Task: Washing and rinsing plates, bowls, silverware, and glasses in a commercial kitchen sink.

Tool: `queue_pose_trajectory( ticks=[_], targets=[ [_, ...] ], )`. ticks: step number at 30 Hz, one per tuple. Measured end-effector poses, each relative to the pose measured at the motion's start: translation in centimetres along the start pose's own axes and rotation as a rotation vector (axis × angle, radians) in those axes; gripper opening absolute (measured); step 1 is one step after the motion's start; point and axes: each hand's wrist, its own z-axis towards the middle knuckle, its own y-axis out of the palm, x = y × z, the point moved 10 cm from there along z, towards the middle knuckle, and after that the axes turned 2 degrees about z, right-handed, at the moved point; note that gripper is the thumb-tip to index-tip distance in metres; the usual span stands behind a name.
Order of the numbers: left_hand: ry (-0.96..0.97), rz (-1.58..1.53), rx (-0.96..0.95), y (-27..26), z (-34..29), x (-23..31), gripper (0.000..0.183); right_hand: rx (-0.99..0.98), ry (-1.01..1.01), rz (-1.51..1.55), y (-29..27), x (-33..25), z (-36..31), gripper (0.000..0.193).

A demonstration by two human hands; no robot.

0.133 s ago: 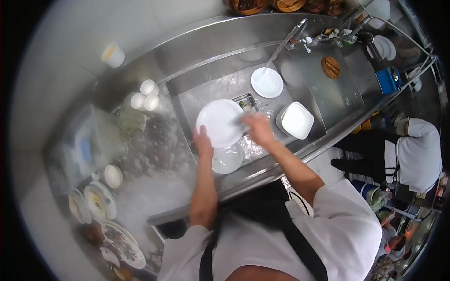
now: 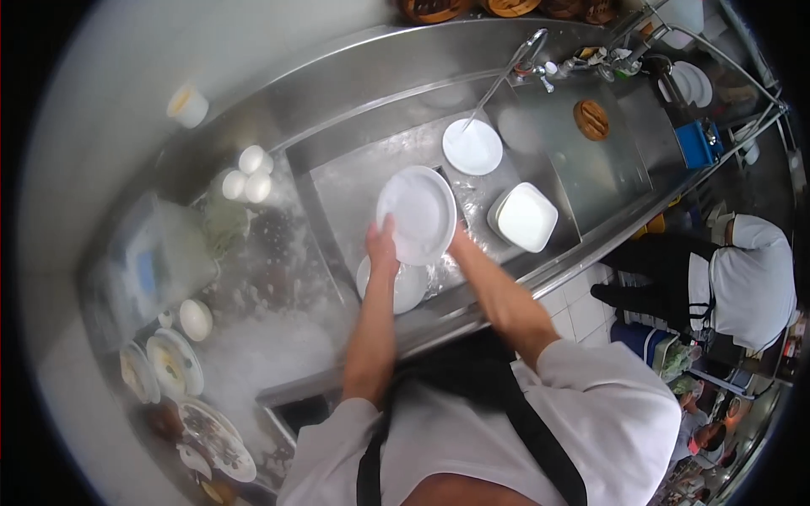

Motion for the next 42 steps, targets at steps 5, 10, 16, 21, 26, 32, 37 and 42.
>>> queue_pose_trajectory(
  ticks=[5, 10, 16, 21, 26, 32, 37, 42],
  targets=[
    [0.183, 0.494, -0.181, 3.5, 4.7, 5.1, 0.048, 0.048, 0.222, 0.081, -4.2, 1.9, 2.9, 0.057],
    [0.492, 1.049, -0.377, 4.9, 4.3, 3.2, 0.039, 0.541, 0.181, 0.355, -14.6, 6.6, 11.5, 0.056],
    [0.428, 1.531, -0.337, 0.1, 5.0, -1.0, 0.041, -0.003, 0.335, 0.169, -12.4, 2.7, 18.7, 0.041],
    [0.191, 1.551, -0.655, 1.2, 3.5, -0.1, 0.047, 0.075, -0.347, 0.496, -11.1, -19.7, 22.4, 0.046],
    [0.496, 1.007, -0.457, 8.7, -0.8, 10.5, 0.035, 0.106, -0.639, -0.589, -6.7, -14.6, 16.1, 0.044],
    [0.414, 0.367, 0.128, -1.9, 1.8, 6.4, 0.022, -0.092, -0.619, -1.455, 4.9, -1.7, 7.8, 0.042],
    [0.791, 1.053, 0.138, 7.6, 7.7, 3.3, 0.022, -0.088, -0.381, -1.412, -1.3, 3.3, 11.7, 0.044],
    [0.525, 0.872, -0.195, 12.2, 3.6, -2.7, 0.025, 0.038, 0.060, -1.450, -11.8, 13.0, 5.1, 0.049]
  ],
)
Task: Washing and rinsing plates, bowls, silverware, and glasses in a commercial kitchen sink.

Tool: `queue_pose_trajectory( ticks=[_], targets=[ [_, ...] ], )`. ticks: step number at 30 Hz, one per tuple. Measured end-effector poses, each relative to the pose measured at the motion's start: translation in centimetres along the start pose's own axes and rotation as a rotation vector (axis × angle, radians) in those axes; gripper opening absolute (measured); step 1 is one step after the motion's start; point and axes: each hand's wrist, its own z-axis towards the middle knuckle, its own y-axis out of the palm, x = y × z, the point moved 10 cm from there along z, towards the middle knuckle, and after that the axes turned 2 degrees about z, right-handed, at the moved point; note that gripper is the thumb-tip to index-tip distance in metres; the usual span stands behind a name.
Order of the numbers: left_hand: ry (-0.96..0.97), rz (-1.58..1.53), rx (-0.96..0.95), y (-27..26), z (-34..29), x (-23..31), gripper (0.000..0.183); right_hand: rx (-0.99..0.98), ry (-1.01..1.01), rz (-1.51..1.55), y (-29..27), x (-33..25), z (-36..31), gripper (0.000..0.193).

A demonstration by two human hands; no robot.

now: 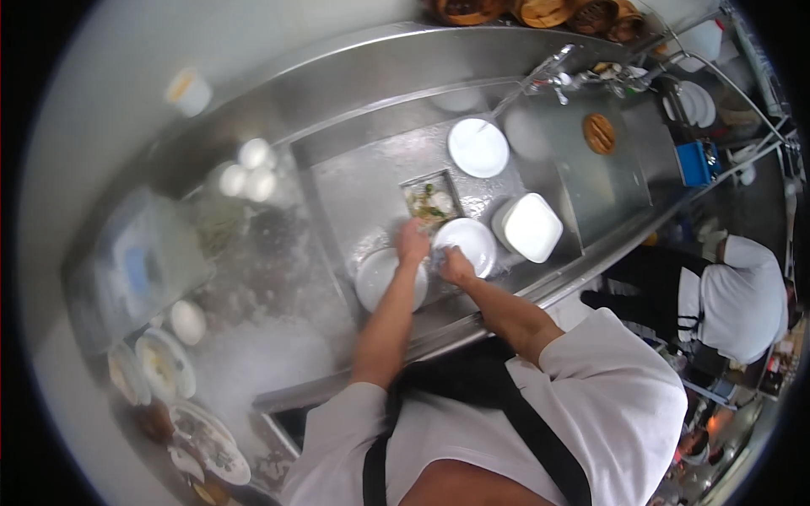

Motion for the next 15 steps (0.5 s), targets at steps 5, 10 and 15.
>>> queue_pose_trajectory(
  ticks=[5, 10, 15],
  targets=[
    [-0.026, 0.121, -0.183, 4.4, 4.8, -0.6, 0.038, -0.178, -0.137, 0.130, -2.0, -1.4, -1.9, 0.057],
    [0.129, 0.567, -0.719, 8.8, 3.7, -7.2, 0.043, -0.613, -0.057, 0.141, -1.1, -3.0, -5.4, 0.073],
    [0.709, 0.085, -0.568, 11.3, 0.9, 14.6, 0.055, 0.171, 0.241, -0.105, -6.9, 19.8, 5.6, 0.038]
  ],
)
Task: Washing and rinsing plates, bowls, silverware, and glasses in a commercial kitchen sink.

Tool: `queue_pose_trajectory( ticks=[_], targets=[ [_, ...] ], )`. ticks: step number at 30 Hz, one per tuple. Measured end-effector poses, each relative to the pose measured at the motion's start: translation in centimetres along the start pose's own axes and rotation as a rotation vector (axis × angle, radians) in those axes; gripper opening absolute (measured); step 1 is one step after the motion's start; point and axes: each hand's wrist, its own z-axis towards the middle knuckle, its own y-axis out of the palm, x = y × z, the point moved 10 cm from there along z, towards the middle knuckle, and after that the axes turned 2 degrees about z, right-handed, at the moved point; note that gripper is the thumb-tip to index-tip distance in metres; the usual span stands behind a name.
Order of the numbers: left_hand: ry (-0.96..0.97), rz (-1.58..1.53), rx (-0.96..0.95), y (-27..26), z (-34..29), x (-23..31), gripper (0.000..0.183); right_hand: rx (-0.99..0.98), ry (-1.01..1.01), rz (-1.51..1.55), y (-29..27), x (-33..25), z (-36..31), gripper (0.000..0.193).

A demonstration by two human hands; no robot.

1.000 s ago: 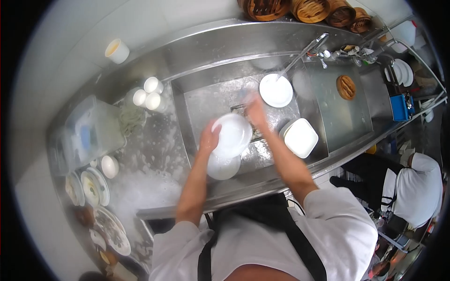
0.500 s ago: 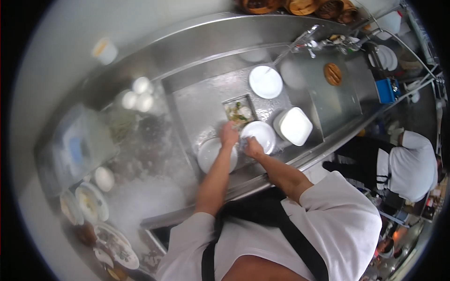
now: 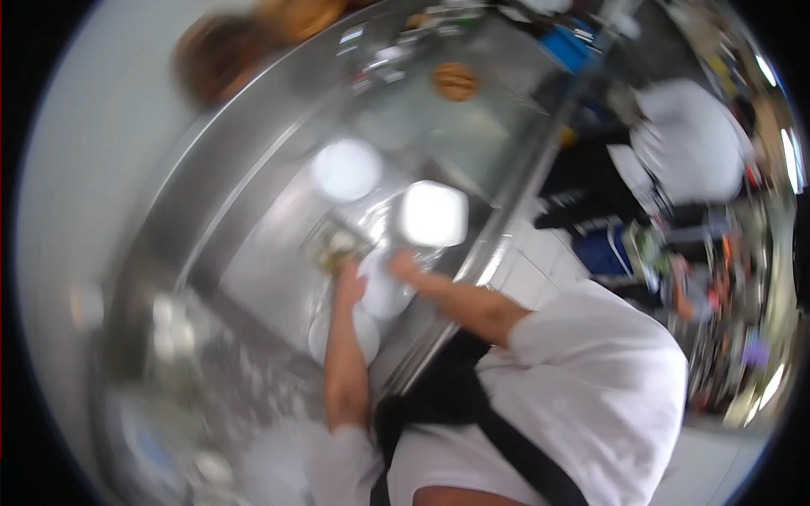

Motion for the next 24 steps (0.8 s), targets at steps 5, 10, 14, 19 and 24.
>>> queue_pose_trajectory(
  ticks=[5, 10, 14, 19, 24],
  targets=[
    [-0.987, -0.151, 0.770, -8.9, -32.1, -13.6, 0.052, -0.266, -0.683, 0.206, 1.9, -27.9, -17.2, 0.040],
    [-0.850, 0.127, 0.873, -19.6, -29.3, -1.5, 0.047, 0.099, -0.442, 0.411, -10.0, -34.6, -12.1, 0.039],
    [-0.745, -0.169, 1.117, -22.9, -35.6, -1.1, 0.044, -0.006, -0.847, 0.541, -8.7, -46.4, -23.0, 0.031],
    [-0.850, -1.031, 1.165, -21.1, -36.8, -0.1, 0.045, 0.015, -0.966, 0.604, -18.7, -39.9, -19.8, 0.031],
    [-0.707, -1.054, 1.030, -17.4, -24.7, 0.0, 0.049, -0.799, -0.216, 2.065, -7.7, -34.9, -16.6, 0.051]
  ],
)
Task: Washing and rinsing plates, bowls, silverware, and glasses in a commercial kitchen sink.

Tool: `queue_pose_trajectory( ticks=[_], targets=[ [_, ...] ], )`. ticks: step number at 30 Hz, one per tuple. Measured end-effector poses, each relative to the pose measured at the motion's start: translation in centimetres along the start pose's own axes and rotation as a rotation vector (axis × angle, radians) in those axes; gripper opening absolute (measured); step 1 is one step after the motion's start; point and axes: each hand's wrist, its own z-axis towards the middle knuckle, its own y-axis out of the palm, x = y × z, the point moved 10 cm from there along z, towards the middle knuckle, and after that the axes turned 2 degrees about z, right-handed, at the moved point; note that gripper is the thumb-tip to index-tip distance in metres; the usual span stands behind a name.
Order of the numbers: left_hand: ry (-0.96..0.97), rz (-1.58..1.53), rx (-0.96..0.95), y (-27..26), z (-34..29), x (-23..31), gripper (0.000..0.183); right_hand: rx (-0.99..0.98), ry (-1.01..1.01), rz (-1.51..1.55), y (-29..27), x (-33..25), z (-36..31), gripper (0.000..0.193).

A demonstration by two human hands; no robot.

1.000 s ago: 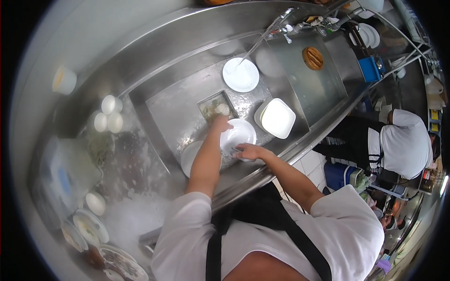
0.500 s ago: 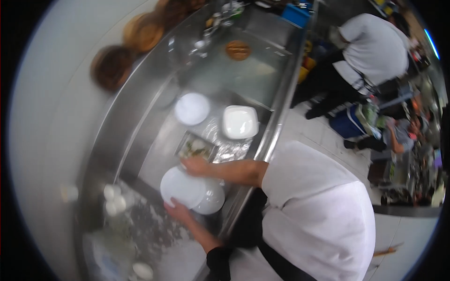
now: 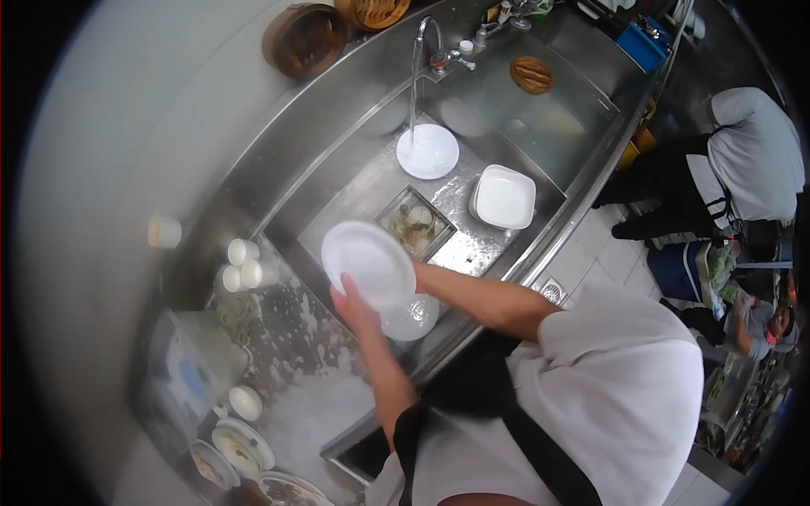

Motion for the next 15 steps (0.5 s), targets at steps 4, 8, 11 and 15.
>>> queue_pose_trajectory(
  ticks=[4, 8, 11, 15],
  targets=[
    [0.141, 0.468, 0.012, -0.2, 3.6, -1.6, 0.038, 0.235, 0.134, -0.256, -6.3, -5.4, -8.0, 0.069],
    [0.012, 0.609, -0.289, 0.1, 9.8, -9.6, 0.039, 0.805, 0.025, -0.637, -17.5, -8.4, -5.1, 0.065],
    [0.104, 1.147, -0.350, 0.2, 11.6, -13.3, 0.040, 1.045, -0.287, -0.121, -21.8, -10.4, -3.1, 0.060],
    [0.088, 1.653, -0.549, 1.9, 9.7, -16.2, 0.047, 0.814, -0.139, -0.178, -23.9, -14.7, 3.9, 0.056]
  ],
)
